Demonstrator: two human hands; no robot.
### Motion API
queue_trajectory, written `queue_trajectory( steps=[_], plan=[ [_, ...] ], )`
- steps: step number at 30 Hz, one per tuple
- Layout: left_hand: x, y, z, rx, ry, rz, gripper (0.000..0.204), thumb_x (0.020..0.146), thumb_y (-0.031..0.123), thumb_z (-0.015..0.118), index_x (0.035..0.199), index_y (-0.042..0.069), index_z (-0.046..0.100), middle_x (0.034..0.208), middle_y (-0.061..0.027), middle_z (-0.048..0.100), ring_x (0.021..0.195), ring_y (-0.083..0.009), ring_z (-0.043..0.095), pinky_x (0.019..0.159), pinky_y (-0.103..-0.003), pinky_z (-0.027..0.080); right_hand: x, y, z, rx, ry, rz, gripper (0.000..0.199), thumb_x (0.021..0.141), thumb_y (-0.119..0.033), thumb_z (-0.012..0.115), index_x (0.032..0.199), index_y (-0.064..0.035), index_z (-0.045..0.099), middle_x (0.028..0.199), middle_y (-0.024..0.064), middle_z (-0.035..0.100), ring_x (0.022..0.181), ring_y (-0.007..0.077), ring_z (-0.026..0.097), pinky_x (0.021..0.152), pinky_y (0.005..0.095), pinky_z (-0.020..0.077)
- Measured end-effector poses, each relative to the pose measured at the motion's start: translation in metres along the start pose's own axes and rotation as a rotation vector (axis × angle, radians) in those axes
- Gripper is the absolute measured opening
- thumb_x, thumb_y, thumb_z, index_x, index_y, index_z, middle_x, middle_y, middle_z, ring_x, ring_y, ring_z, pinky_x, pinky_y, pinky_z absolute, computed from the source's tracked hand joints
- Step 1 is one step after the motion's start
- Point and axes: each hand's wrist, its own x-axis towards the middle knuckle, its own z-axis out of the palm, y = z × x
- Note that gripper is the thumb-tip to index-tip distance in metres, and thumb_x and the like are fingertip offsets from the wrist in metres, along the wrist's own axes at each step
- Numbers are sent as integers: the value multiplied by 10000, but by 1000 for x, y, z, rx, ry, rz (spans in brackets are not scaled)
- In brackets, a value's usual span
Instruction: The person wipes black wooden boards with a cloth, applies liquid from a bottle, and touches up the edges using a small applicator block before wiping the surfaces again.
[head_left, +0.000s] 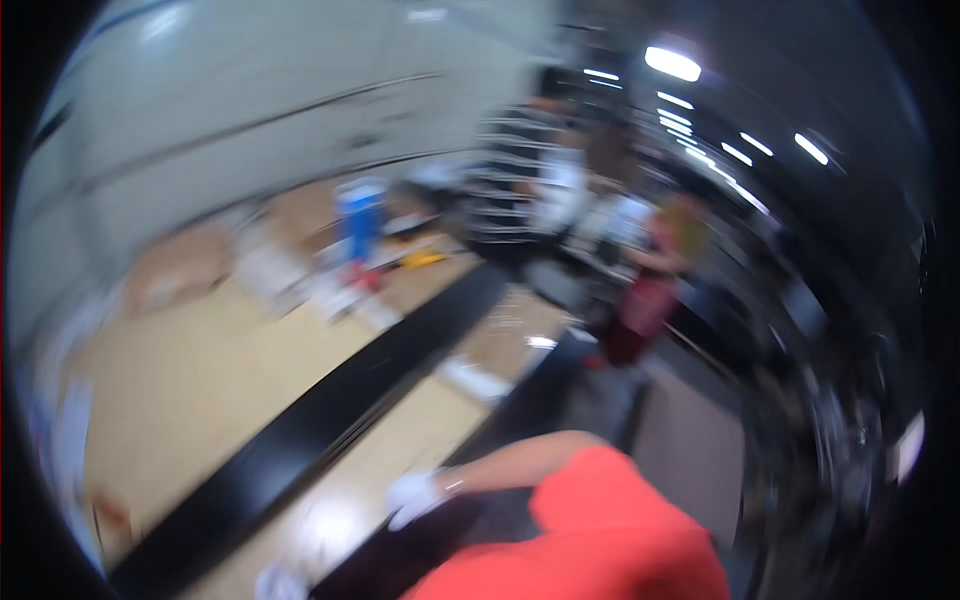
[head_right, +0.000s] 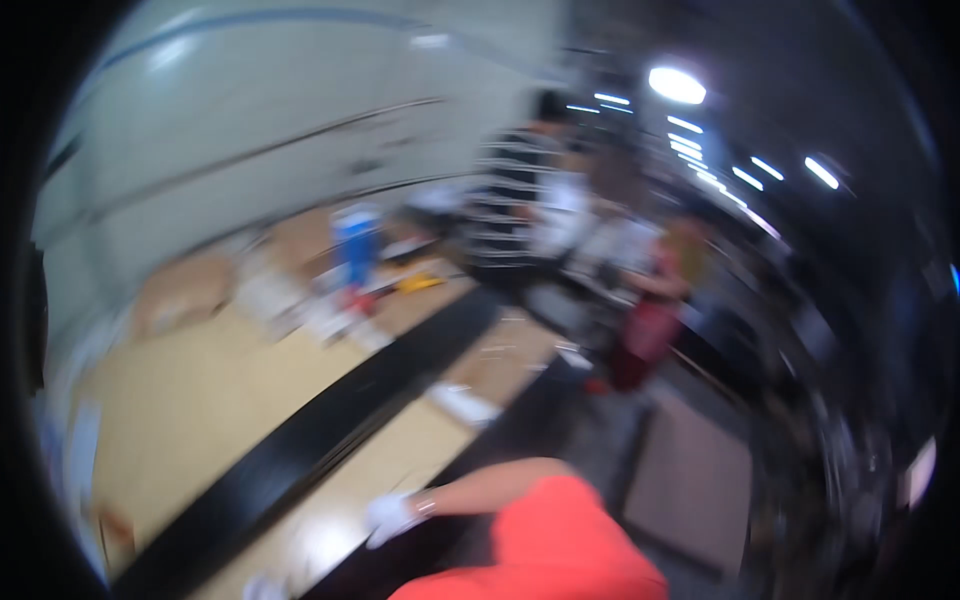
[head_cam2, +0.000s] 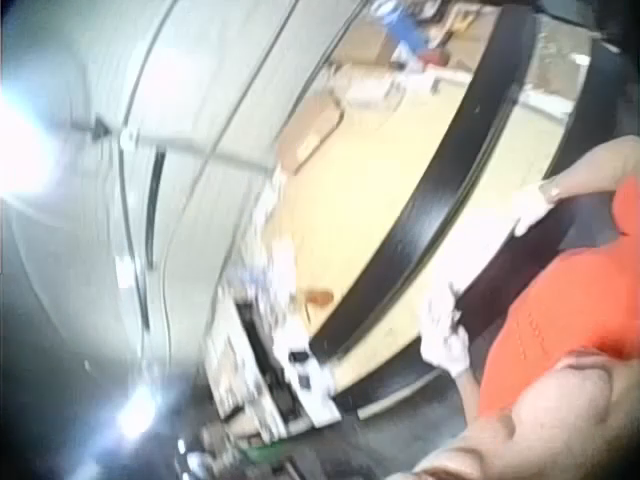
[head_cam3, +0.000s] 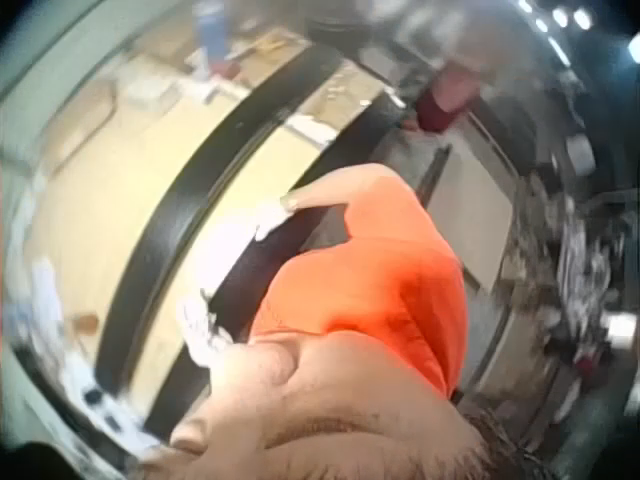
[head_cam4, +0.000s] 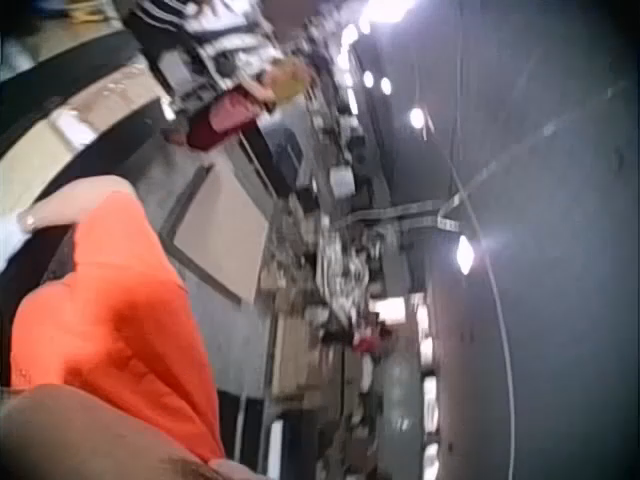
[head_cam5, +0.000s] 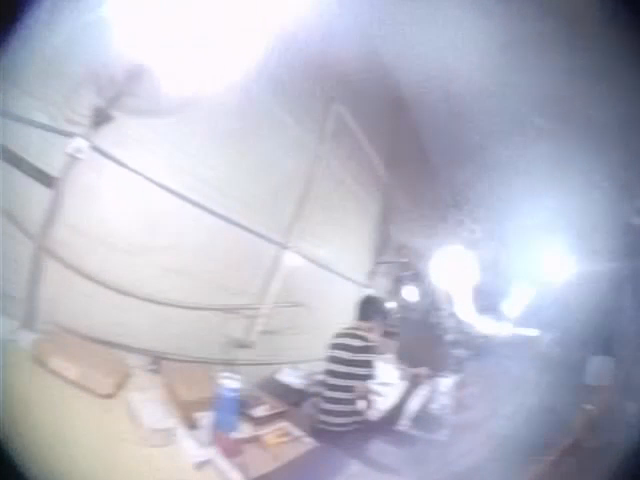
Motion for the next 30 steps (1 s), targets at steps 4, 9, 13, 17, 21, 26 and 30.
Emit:
queue_trajectory(
  steps=[4,9,13,17,21,26,30],
  plan=[
    [82,76,49,231,-27,152,365,989,133,546,1301,-33,637,1264,-151,703,1201,-347,651,1084,-491,478,65,45,46,203,-29,-146,516,935,-451,627,1232,-32,576,1190,229,551,1114,337,531,965,452,416],
    [124,112,130,320,-237,330,363,988,138,547,1297,-29,640,1265,-151,702,1206,-347,647,1090,-492,469,48,42,71,191,433,-343,624,990,-420,607,1494,-80,466,1526,205,462,1414,278,442,1181,393,347],
    [135,122,159,371,-317,399,363,987,142,547,1295,-25,643,1266,-151,701,1209,-347,643,1095,-494,463,48,37,73,97,569,-272,576,989,-431,603,1441,-88,501,1465,194,497,1356,282,472,1137,398,373],
    [141,125,176,395,-368,438,362,987,146,548,1292,-21,645,1267,-151,700,1213,-347,640,1100,-495,456,39,36,79,61,639,-228,532,988,-442,599,1387,-95,535,1405,184,531,1298,285,503,1092,402,399],
    [144,126,185,410,-374,454,361,986,150,548,1289,-18,648,1268,-151,699,1217,-346,637,1105,-497,450,37,38,83,30,687,-195,492,987,-452,595,1333,-103,570,1344,173,565,1239,289,534,1048,407,425],
    [147,120,191,431,-355,455,360,985,155,549,1286,-13,651,1270,-152,698,1222,-346,633,1111,-499,442,35,42,88,7,716,-168,451,986,-466,591,1265,-112,614,1269,160,608,1166,294,573,992,413,458],
    [147,116,190,446,-329,445,359,984,159,550,1284,-9,654,1271,-152,697,1226,-346,629,1116,-500,435,34,41,92,-10,724,-158,427,985,-477,587,1211,-120,648,1208,149,642,1108,297,604,948,417,484]
  ],
)
